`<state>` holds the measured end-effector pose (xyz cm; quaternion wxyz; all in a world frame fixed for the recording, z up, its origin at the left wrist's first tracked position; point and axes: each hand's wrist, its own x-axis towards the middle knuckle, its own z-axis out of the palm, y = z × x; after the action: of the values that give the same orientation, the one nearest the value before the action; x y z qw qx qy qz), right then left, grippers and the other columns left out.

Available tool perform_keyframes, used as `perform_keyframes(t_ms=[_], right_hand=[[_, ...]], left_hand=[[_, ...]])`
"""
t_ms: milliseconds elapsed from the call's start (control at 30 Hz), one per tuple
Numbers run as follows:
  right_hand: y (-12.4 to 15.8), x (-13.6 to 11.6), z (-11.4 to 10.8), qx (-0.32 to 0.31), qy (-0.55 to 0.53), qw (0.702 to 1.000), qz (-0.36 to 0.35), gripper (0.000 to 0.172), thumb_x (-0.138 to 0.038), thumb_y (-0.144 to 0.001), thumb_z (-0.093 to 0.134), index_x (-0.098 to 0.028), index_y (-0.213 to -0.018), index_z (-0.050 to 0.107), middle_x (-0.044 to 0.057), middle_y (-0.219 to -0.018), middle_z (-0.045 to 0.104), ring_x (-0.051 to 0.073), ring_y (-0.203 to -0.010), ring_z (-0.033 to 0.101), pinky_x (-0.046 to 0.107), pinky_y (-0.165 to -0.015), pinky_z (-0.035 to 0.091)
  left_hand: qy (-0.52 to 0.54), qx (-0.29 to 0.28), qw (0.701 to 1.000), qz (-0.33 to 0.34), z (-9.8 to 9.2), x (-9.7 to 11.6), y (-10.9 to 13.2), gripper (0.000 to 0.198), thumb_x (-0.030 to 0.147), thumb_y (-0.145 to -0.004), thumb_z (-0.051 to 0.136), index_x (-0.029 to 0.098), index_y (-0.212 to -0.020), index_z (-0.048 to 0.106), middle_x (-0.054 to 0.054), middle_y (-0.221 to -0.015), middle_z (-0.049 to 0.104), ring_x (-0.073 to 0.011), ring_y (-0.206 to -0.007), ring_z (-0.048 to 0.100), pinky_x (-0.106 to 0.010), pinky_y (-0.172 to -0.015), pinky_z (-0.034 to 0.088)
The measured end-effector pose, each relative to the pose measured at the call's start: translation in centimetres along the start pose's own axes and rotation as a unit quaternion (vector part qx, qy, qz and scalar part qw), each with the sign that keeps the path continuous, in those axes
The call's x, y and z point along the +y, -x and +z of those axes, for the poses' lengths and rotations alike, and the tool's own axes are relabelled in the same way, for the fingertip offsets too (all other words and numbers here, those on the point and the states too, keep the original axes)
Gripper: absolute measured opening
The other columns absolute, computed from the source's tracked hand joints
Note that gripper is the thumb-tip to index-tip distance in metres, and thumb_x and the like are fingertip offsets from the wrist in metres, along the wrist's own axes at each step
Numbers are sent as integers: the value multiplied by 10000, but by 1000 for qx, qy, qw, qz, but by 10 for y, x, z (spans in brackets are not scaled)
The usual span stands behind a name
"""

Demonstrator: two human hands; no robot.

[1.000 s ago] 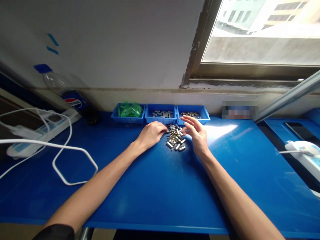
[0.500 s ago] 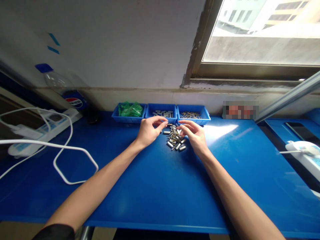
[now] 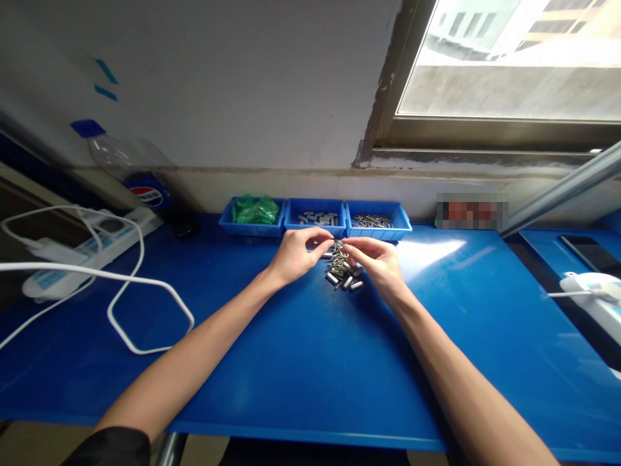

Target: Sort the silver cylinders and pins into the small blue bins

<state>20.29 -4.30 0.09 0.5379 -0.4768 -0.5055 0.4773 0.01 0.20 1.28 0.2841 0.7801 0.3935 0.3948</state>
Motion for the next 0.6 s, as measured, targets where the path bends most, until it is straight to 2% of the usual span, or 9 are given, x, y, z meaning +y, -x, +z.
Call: perform_keyframes(t_ms=[100, 167, 233, 300, 467, 600], right_hand=[[-3, 3, -2, 62, 7, 998, -17, 364, -479, -770, 870, -202, -1004, 838, 59, -829, 799, 187, -663, 666, 357, -668, 558], [-4, 5, -4, 94, -2, 995, -37, 418, -467, -787, 858, -215, -1119, 818, 88, -1026, 821, 199, -716, 697, 362, -658, 570], [-6, 8, -6, 106, -6, 993, -57, 530, -457, -803, 841, -251, -1284, 757, 108, -1285, 767, 225, -819, 736, 364, -643, 582], [-7, 10, -7, 105, 4, 992, -70, 610, -458, -809, 826, -278, -1378, 698, 112, -1432, 690, 253, -909, 754, 374, -645, 600], [-6, 13, -8, 93, 13, 993, -69, 467, -432, -838, 788, -258, -1270, 746, 106, -1346, 738, 229, -822, 746, 375, -642, 605], [-6, 12, -7, 81, -10, 995, -58, 395, -382, -834, 794, -252, -1206, 766, 92, -1275, 771, 194, -749, 723, 358, -640, 589]], left_hand=[[-112, -4, 993, 27, -3, -11, 0, 208, 239, -977, 660, 176, -1128, 789, -73, -1124, 815, -243, -1029, 774, -383, -982, 609], [-152, -27, 987, 43, -4, -18, 1, 258, 204, -996, 619, 163, -1198, 774, -93, -1192, 796, -255, -1096, 753, -409, -1036, 587], [-178, -55, 981, 63, -2, -23, 1, 304, 180, -1017, 571, 153, -1259, 753, -102, -1217, 784, -251, -1127, 731, -409, -1047, 581], [-205, -76, 973, 78, 0, -25, 2, 328, 154, -1023, 542, 145, -1283, 742, -105, -1205, 782, -248, -1124, 711, -400, -1021, 590], [-281, -111, 946, 120, 1, -25, 3, 323, 90, -993, 544, 155, -1220, 764, -88, -1196, 788, -266, -1114, 651, -413, -994, 581], [-309, -138, 929, 150, 2, -26, 4, 397, 88, -1001, 520, 188, -1332, 715, -86, -1326, 739, -283, -1224, 583, -451, -1060, 535]])
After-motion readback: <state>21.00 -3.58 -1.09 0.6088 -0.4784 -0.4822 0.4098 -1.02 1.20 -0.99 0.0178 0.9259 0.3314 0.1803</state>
